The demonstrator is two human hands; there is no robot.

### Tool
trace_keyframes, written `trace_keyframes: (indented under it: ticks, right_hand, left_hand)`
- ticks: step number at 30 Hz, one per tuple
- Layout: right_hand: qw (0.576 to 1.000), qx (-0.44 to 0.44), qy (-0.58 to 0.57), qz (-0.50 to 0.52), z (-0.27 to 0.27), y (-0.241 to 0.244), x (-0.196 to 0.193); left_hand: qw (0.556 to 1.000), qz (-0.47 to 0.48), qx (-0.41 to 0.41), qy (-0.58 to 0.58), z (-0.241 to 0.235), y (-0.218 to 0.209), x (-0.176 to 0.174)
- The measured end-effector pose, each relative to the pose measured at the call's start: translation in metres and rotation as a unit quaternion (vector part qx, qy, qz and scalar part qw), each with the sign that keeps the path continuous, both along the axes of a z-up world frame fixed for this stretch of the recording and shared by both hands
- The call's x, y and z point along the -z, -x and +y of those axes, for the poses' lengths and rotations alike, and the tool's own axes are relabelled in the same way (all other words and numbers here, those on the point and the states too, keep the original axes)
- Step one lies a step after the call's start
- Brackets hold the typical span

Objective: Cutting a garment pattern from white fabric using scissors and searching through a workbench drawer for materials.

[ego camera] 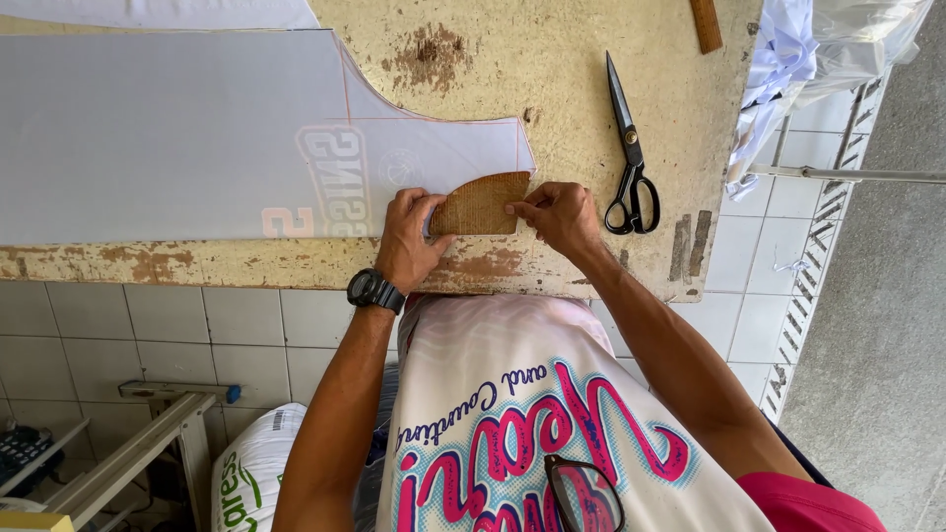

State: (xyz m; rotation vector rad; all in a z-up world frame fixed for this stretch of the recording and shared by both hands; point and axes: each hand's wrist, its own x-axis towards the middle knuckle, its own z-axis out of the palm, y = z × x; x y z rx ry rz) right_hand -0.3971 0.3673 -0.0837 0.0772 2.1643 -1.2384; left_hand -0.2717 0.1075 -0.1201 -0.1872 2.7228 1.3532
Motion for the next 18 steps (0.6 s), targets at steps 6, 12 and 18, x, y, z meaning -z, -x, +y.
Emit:
trace_keyframes:
  ticks: [6, 12, 18]
  right_hand:
    - [1.000, -0.001, 0.000, 0.001, -0.002, 0.001, -0.005]
    - [0.999, -0.015, -0.031, 0.027, -0.003, -0.004, -0.001]
    - [0.998, -0.019, -0.048, 0.024, -0.007, -0.004, -0.007]
  left_hand:
    - [1.000, 0.005, -0.003, 0.000, 0.000, 0.002, -0.001]
    - [0.995, 0.049, 0.004, 0.088, 0.032, -0.006, 0.002]
    - [0.957, 0.132, 0.065, 0.250, 0.104, -0.022, 0.035]
